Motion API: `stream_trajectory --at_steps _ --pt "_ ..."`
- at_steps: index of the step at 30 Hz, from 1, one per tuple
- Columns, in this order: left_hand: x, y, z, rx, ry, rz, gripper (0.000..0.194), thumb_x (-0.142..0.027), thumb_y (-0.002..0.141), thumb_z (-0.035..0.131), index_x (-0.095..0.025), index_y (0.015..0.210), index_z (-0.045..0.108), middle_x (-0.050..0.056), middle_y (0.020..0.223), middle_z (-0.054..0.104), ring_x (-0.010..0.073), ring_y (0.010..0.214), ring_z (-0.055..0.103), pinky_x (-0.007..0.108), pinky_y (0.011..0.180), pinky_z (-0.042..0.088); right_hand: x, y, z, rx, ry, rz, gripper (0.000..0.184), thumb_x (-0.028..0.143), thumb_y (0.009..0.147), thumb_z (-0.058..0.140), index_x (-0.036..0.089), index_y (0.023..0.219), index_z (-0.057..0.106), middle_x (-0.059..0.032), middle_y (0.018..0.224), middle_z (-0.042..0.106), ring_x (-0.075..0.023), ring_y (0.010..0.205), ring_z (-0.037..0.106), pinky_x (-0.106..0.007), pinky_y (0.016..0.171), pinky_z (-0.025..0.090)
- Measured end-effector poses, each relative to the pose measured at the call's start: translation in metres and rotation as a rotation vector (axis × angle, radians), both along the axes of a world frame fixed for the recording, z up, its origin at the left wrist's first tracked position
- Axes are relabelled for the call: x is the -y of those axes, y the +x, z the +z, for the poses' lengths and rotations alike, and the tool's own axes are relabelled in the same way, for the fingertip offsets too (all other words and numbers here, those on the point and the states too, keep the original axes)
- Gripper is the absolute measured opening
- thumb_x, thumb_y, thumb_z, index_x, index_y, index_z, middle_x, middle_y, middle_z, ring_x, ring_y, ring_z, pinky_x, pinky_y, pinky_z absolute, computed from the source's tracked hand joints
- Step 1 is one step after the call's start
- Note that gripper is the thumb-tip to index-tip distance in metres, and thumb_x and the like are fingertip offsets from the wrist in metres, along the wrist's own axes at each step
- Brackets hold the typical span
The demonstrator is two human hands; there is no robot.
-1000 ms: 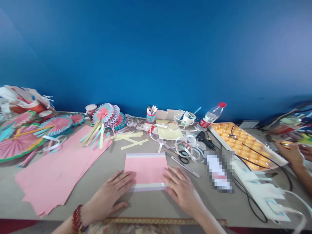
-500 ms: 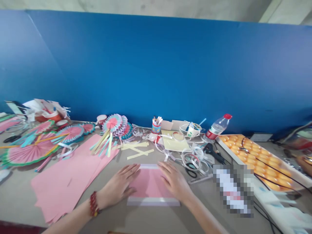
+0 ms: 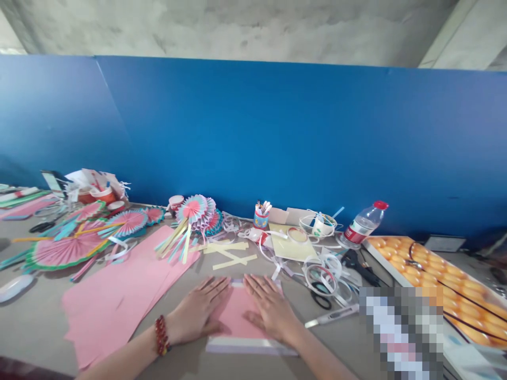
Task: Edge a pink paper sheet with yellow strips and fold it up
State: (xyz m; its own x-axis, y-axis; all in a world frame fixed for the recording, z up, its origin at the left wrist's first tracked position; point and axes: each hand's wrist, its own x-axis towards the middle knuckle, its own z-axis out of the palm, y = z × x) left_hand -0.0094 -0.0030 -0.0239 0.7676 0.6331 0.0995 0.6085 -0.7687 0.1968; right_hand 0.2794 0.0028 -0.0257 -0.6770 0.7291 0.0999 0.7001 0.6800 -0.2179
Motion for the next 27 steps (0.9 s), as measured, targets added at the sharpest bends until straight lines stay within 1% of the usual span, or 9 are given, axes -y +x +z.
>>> stream_trajectory --at_steps 5,9,12,15,18,20,23,25,27 --pt "0.008 -0.017 0.000 0.022 0.083 0.041 0.087 -0.065 0.094 0.047 -0.021 0.158 0.008 0.010 0.159 0.029 0.0271 0.144 0.035 0.041 0.120 0.025 0.010 0.025 -0.011 0.042 0.005 -0.143 0.074 0.062 0.098 0.036 0.022 0.157 0.015 -0.0080 0.160 0.023 -0.0299 0.145 0.029 -0.054 0.119 0.022" --pt "0.015 -0.031 -0.003 0.013 0.179 0.141 0.084 -0.063 0.095 0.047 -0.021 0.158 0.013 0.010 0.158 0.032 0.0270 0.141 0.039 0.040 0.117 0.029 0.014 0.036 -0.017 0.049 0.031 -0.159 0.074 0.061 0.098 0.037 0.022 0.157 0.015 -0.0080 0.160 0.024 -0.0307 0.146 0.028 -0.056 0.119 0.020" --pt "0.017 -0.043 -0.008 0.004 0.230 0.210 0.074 -0.058 0.097 0.046 -0.023 0.157 0.021 0.009 0.156 0.036 0.0269 0.140 0.040 0.041 0.116 0.031 0.015 0.038 -0.017 0.040 0.051 -0.182 0.072 0.058 0.098 0.040 0.021 0.157 0.021 -0.0090 0.159 0.027 -0.0307 0.146 0.028 -0.055 0.119 0.021" --pt "0.014 -0.048 -0.009 0.041 0.241 0.302 0.060 -0.050 0.099 0.048 -0.020 0.150 0.038 0.012 0.149 0.046 0.0282 0.135 0.046 0.042 0.112 0.036 0.013 0.033 -0.009 0.014 0.030 -0.209 0.065 0.051 0.099 0.041 0.020 0.155 0.029 -0.0095 0.158 0.030 -0.0291 0.145 0.030 -0.051 0.118 0.025" --pt "0.003 -0.043 -0.001 0.134 0.192 0.437 0.033 -0.037 0.101 0.043 -0.017 0.120 0.062 0.013 0.121 0.066 0.0266 0.111 0.062 0.039 0.094 0.048 0.008 0.016 0.006 -0.023 -0.039 -0.204 0.061 0.038 0.098 0.045 0.020 0.154 0.032 -0.0088 0.157 0.034 -0.0262 0.143 0.033 -0.045 0.116 0.030" --pt "-0.008 -0.037 0.008 0.167 0.148 0.490 0.029 -0.030 0.102 0.040 -0.019 0.094 0.065 0.009 0.093 0.070 0.0235 0.088 0.067 0.035 0.079 0.051 0.003 0.001 0.017 -0.028 -0.097 -0.188 0.061 0.033 0.096 0.049 0.021 0.153 0.033 -0.0093 0.155 0.038 -0.0264 0.140 0.038 -0.044 0.115 0.030" --pt "-0.025 -0.031 0.016 0.170 0.161 0.519 0.037 -0.037 0.101 0.044 -0.019 0.073 0.062 0.005 0.068 0.064 0.0234 0.072 0.064 0.034 0.070 0.048 -0.008 -0.017 0.029 -0.025 -0.143 -0.244 0.065 0.029 0.087 0.061 0.020 0.148 0.041 -0.0140 0.143 0.052 -0.0313 0.129 0.047 -0.048 0.108 0.034" --pt "-0.032 -0.029 0.017 0.179 0.176 0.524 0.037 -0.036 0.101 0.042 -0.019 0.077 0.064 0.006 0.067 0.064 0.0236 0.071 0.064 0.034 0.071 0.049 -0.016 -0.021 0.033 -0.030 -0.148 -0.260 0.060 0.030 0.080 0.068 0.019 0.136 0.053 -0.0148 0.129 0.060 -0.0329 0.119 0.052 -0.048 0.102 0.037" --pt "-0.034 -0.028 0.015 0.196 0.190 0.522 0.032 -0.030 0.101 0.037 -0.019 0.098 0.067 0.007 0.083 0.069 0.0235 0.079 0.067 0.035 0.075 0.051 -0.023 -0.021 0.033 -0.041 -0.163 -0.258 0.047 0.030 0.073 0.074 0.018 0.117 0.064 -0.0134 0.116 0.064 -0.0322 0.111 0.056 -0.044 0.095 0.041"
